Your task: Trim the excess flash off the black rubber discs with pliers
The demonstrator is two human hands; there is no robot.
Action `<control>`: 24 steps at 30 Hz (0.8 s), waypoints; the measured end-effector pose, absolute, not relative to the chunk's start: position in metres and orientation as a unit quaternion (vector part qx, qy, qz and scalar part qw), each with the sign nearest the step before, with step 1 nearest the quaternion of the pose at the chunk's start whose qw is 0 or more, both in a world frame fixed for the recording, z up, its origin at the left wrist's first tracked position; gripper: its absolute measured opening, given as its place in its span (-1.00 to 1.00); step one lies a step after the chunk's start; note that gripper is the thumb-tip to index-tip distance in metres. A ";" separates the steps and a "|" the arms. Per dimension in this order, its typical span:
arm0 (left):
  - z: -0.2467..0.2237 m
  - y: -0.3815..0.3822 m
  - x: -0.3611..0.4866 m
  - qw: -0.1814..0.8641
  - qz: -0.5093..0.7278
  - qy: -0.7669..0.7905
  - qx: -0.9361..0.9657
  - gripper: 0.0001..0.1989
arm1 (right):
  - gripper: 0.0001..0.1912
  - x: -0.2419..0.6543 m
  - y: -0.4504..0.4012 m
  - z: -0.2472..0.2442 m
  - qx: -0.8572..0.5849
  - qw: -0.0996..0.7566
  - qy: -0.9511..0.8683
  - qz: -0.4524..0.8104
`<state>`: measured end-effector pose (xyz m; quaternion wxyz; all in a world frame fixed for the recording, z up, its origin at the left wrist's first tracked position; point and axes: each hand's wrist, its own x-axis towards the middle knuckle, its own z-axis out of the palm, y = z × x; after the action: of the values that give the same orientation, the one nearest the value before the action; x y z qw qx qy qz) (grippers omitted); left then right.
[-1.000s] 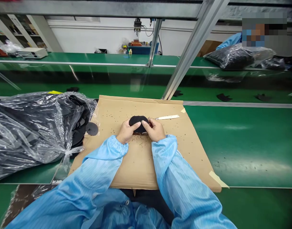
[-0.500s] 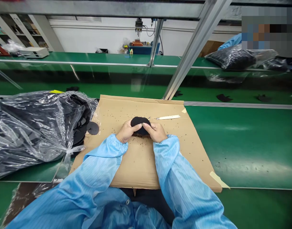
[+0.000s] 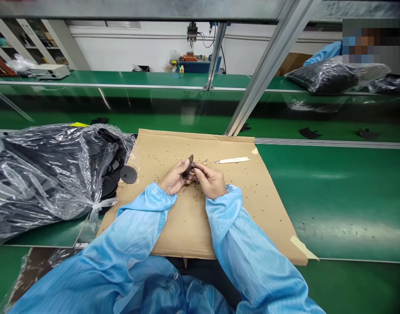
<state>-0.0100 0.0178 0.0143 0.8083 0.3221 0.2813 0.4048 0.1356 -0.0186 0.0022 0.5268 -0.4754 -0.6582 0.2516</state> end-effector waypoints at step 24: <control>0.007 0.017 0.004 0.672 0.590 0.333 0.298 -0.60 | -0.43 0.132 -0.008 0.002 -0.546 0.575 -0.481 0.373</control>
<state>0.0041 0.0169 0.0072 0.6720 0.2981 0.3333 0.5903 0.1317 -0.0082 0.0024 0.5755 -0.5462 -0.4807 0.3733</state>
